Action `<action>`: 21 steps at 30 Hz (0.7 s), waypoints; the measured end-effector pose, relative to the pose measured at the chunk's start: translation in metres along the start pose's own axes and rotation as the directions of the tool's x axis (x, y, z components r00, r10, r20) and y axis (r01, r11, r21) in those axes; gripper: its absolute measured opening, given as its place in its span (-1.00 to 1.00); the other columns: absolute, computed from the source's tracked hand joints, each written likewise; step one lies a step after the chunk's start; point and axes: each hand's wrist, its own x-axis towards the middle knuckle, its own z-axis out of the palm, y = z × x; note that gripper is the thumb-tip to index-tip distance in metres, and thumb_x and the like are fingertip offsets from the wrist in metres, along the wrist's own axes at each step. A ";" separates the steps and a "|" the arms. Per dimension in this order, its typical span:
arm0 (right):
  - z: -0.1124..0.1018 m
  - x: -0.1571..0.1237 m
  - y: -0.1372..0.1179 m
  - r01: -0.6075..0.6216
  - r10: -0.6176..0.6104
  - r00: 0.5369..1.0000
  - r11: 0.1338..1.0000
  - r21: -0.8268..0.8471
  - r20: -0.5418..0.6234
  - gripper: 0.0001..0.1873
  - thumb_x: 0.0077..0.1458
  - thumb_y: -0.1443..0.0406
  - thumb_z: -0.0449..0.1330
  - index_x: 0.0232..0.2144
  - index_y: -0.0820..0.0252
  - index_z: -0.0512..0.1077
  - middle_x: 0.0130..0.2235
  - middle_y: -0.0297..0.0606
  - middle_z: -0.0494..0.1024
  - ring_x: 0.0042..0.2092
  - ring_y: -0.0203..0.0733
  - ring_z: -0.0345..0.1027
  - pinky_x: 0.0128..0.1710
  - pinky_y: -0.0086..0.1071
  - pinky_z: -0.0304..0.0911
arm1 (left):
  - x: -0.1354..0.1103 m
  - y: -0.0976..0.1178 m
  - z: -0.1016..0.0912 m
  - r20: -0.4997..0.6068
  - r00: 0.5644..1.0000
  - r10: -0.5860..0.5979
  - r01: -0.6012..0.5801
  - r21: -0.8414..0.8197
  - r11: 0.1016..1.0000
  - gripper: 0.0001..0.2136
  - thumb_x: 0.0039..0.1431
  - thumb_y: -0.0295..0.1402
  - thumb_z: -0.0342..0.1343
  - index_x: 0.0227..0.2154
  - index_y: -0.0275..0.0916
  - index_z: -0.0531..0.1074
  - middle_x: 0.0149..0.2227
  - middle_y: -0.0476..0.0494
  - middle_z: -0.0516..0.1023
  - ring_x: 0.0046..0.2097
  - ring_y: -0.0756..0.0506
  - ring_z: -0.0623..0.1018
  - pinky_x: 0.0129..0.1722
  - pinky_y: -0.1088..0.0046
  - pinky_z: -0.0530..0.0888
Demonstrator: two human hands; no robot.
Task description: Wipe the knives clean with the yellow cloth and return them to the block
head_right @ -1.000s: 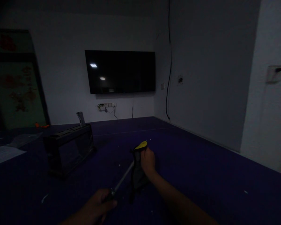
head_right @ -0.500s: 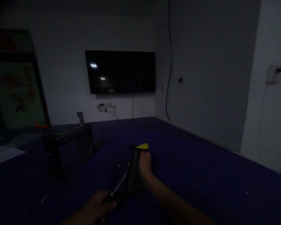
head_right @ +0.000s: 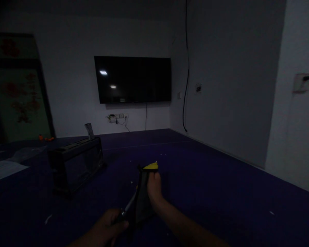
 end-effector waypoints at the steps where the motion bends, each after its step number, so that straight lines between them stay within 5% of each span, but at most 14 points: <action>1: 0.001 -0.003 0.000 -0.019 0.019 1.000 1.000 0.009 0.010 -0.57 -0.01 -0.06 0.03 -0.56 0.17 0.32 -0.67 -0.41 0.33 -0.66 -0.26 0.24 -0.69 -0.42 0.16 | 0.000 0.001 0.000 0.000 1.000 0.002 -0.002 -0.003 1.000 -0.54 -0.15 0.12 0.10 -0.52 -0.24 0.27 -0.79 0.19 0.20 -0.78 0.11 0.14 -0.75 0.60 0.06; 8: 0.003 -0.015 0.001 -0.075 0.074 0.996 0.997 0.034 0.040 -0.56 -0.05 -0.08 0.08 -0.52 0.18 0.36 -0.62 -0.38 0.39 -0.59 -0.22 0.30 -0.64 -0.40 0.22 | 0.000 0.004 0.002 -0.016 1.000 0.007 -0.007 -0.009 1.000 -0.49 -0.19 0.18 0.10 -0.51 -0.24 0.29 -0.80 0.19 0.18 -0.78 0.11 0.13 -0.76 0.59 0.04; 21: 0.001 -0.003 0.001 0.000 0.000 1.000 1.000 0.007 0.012 -0.64 -0.02 0.02 0.08 -0.51 0.19 0.41 -0.63 -0.37 0.43 -0.59 -0.21 0.31 -0.63 -0.42 0.21 | 0.002 0.002 0.001 0.001 1.000 0.000 0.000 -0.025 1.000 -0.48 -0.22 0.19 0.11 -0.52 -0.25 0.30 -0.77 0.18 0.19 -0.76 0.12 0.13 -0.75 0.59 0.05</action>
